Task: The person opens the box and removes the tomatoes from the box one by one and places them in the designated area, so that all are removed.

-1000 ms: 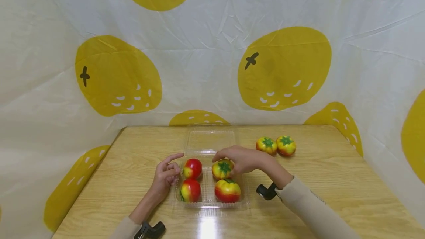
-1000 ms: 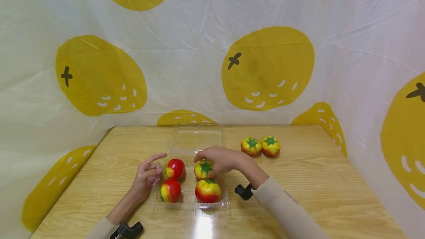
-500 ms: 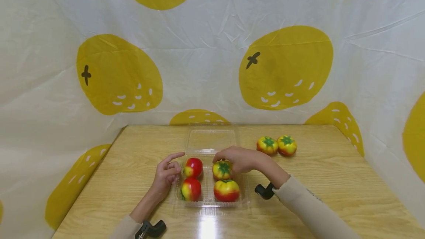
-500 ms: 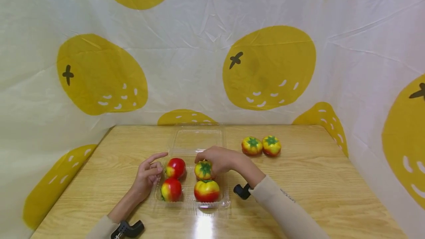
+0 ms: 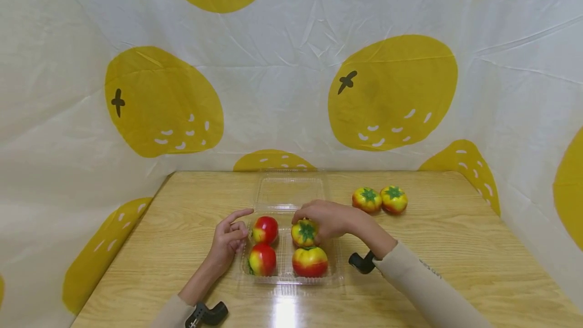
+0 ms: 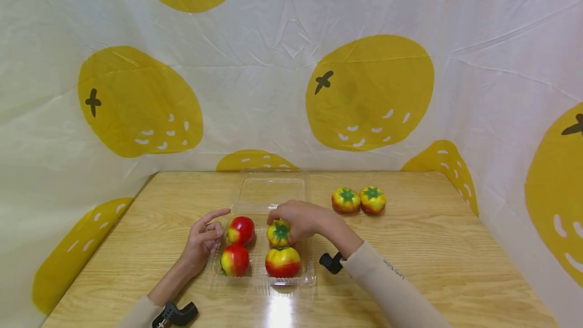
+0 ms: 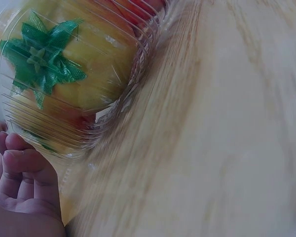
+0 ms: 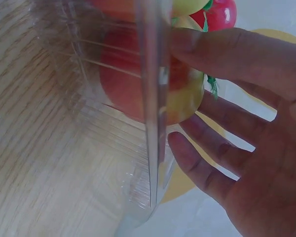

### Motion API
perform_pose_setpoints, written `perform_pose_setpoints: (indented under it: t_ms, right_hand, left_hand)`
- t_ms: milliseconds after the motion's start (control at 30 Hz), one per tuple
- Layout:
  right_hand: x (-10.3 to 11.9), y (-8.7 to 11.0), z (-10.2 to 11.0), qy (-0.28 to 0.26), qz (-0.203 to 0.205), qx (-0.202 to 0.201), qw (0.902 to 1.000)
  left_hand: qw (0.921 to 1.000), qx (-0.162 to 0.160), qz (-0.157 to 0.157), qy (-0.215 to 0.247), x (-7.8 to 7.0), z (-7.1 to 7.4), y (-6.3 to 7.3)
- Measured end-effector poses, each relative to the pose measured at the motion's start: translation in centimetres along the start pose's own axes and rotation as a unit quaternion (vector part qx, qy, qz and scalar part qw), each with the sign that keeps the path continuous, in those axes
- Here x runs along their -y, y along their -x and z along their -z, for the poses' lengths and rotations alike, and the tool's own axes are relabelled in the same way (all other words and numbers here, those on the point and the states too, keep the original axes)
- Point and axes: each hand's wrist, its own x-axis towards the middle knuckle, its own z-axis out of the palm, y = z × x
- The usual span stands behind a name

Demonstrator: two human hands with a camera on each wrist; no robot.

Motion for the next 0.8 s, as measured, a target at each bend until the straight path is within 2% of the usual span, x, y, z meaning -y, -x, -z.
perform_pose_setpoints:
  t_ms: [200, 800]
  right_hand:
    - [0.0, 0.3, 0.4, 0.001, -0.004, -0.004, 1.0000]
    - [0.4, 2.0, 1.8, -0.001, 0.023, -0.036, 0.9991]
  left_hand:
    - [1.0000, 0.001, 0.000, -0.002, 0.0, 0.0, 0.0]
    - [0.9999, 0.011, -0.001, 0.001, -0.1, 0.1, 0.0]
